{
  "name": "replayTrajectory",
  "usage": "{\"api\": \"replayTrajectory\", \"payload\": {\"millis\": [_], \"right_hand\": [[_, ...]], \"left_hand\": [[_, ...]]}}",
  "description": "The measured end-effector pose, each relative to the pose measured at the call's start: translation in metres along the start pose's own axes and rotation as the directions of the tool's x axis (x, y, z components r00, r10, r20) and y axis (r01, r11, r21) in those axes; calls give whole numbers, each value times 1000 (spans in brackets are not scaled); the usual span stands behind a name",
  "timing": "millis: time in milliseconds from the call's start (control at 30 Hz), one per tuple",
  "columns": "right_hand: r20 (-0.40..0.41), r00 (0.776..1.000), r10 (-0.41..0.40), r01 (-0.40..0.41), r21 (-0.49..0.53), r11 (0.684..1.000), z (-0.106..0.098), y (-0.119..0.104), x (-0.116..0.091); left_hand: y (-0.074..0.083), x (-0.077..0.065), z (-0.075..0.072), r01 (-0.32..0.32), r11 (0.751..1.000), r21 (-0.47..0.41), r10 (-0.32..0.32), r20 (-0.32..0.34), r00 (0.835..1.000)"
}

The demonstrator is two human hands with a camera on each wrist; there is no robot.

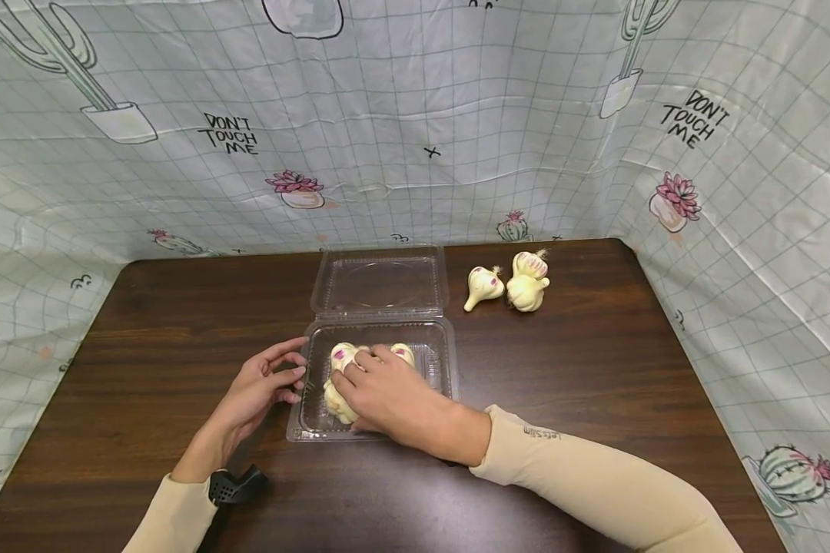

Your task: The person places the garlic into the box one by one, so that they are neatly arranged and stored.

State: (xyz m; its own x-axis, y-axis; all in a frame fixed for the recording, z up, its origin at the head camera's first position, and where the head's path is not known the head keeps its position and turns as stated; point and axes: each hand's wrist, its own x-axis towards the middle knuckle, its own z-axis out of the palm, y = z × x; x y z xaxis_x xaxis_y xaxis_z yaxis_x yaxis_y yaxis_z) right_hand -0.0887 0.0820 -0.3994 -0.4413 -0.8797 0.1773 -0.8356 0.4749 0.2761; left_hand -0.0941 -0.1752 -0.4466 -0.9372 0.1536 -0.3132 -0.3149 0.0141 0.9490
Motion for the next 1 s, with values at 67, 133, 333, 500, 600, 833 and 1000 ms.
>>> {"api": "replayTrajectory", "payload": {"millis": [67, 133, 333, 500, 600, 833, 1000], "right_hand": [[1, 1000, 3, -3, 3, 1000, 2, -1, 1], [1, 1000, 7, -7, 5, 1000, 3, -1, 2], [31, 999, 22, -23, 6, 1000, 5, -1, 3], [41, 999, 17, -18, 7, 1000, 8, -3, 3], [41, 999, 15, -15, 13, 1000, 10, -3, 3], [17, 998, 53, -53, 31, 998, 2, 8, -6], [-8, 994, 106, -106, 48, 993, -7, 27, -19]], "left_hand": [[0, 0, 0, 1, 1000, -1, -1, 2, 1000], [1, 0, 0, 1, 1000, -1, -1, 2, 1000], [1, 0, 1, -4, 1000, -3, 4, 4, 1000], [0, -1, 1, -1, 1000, -7, 1, 2, 1000], [-1, 0, 1, 0, 1000, -11, 0, 4, 1000], [0, -1, 2, -1, 1000, -14, 2, 14, 1000], [1, -2, 1, -1, 1000, -12, 2, 18, 1000]]}}
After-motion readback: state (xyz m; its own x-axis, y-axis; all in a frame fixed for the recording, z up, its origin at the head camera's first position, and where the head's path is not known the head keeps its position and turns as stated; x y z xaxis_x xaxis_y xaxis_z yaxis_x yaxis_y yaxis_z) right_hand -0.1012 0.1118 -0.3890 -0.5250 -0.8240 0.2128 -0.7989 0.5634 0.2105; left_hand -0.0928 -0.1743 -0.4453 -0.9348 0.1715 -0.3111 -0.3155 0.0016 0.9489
